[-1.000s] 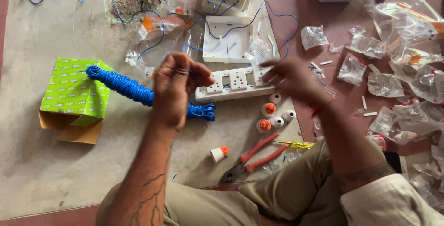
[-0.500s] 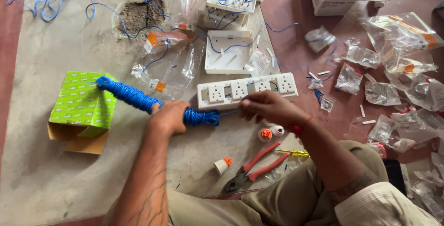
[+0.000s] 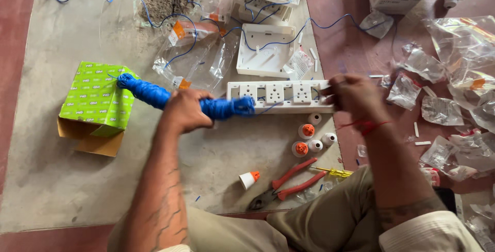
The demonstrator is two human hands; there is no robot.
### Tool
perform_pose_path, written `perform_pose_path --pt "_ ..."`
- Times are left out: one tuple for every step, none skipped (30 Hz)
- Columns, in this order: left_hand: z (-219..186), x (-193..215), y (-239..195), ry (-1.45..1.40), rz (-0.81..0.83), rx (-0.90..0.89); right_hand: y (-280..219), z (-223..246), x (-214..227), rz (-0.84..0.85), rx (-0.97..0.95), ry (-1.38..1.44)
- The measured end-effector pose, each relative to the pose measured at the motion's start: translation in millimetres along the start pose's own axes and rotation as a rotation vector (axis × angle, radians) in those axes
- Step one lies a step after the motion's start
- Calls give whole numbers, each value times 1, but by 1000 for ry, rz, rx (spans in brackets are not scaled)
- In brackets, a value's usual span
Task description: The person prepares electrical sockets and switches by threading wires through a mounting plate and then unrolling a blue electrical conduit.
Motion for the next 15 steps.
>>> perform_pose_path --pt "-4 16 -7 -107 -51 -70 5 2 21 -26 14 116" --pt "-9 31 -9 -212 -105 -148 9 3 40 -56 34 235" --pt "-13 42 -11 -209 -106 -156 12 1 54 -62 38 240" --pt "-18 45 -15 -268 -16 -185 14 -1 69 -9 22 397" --pt "-25 44 -19 -327 74 -214 16 -5 79 45 6 554" --pt "-31 44 -22 -329 77 -217 20 -10 87 40 7 553" --pt "-38 37 -26 -294 191 -186 26 -15 96 -32 74 563" --pt "-45 30 -30 -259 304 -156 34 -19 109 -106 144 569" --pt "-51 28 -34 -262 306 -163 43 -23 122 -113 146 566" --pt "-52 23 -43 -252 402 -94 53 -19 137 -110 306 695" --pt "-52 19 -48 -241 498 -25 58 -18 148 -106 468 823" --pt "-52 18 -50 -242 496 -20 59 -24 156 -100 465 824" --pt "-53 18 -50 -272 436 -57 55 -31 172 -246 383 793" --pt "-54 19 -47 -298 374 -100 52 -36 183 -394 307 761" --pt "-52 18 -43 -295 370 -100 55 -36 182 -391 309 764"
Point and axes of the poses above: each hand's wrist, its own y-axis towards the middle knuckle, its own x-axis out of the back of the hand, z = x × y, the point moved 4 cm from there along y, towards the middle knuckle
